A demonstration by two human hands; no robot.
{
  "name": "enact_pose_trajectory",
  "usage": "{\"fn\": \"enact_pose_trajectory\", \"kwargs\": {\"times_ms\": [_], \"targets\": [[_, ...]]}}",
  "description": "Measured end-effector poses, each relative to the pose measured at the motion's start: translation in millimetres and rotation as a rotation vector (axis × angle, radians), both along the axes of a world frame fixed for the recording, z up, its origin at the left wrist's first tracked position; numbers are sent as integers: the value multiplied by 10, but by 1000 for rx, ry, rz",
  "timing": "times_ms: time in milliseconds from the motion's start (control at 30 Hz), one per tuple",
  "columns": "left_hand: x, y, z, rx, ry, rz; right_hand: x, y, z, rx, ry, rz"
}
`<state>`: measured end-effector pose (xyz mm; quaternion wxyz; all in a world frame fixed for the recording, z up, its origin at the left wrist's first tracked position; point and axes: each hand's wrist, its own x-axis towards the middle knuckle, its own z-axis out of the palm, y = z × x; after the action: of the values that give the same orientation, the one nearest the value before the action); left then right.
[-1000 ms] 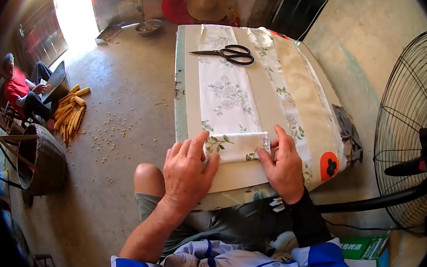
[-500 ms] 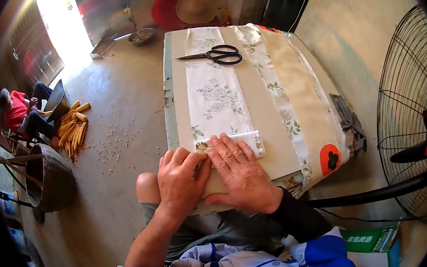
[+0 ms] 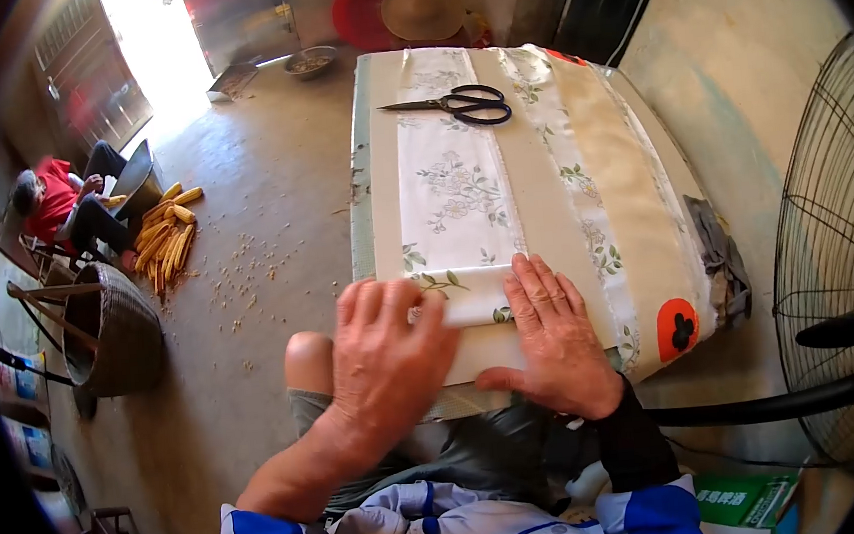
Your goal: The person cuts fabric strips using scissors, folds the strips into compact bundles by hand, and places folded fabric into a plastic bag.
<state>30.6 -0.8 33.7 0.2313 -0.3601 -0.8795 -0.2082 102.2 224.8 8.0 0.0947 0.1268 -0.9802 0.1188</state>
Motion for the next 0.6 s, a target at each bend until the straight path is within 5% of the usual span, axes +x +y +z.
{"fn": "enact_pose_trajectory", "kwargs": {"times_ms": [233, 333, 600], "targets": [[68, 566, -242, 115, -151, -459, -4, 5, 3, 20, -50, 10], [7, 495, -342, 62, -336, -378, -8, 25, -7, 34, -40, 17], [-71, 168, -363, -67, -262, -313, 10, 29, -10, 48, 10, 41]]}}
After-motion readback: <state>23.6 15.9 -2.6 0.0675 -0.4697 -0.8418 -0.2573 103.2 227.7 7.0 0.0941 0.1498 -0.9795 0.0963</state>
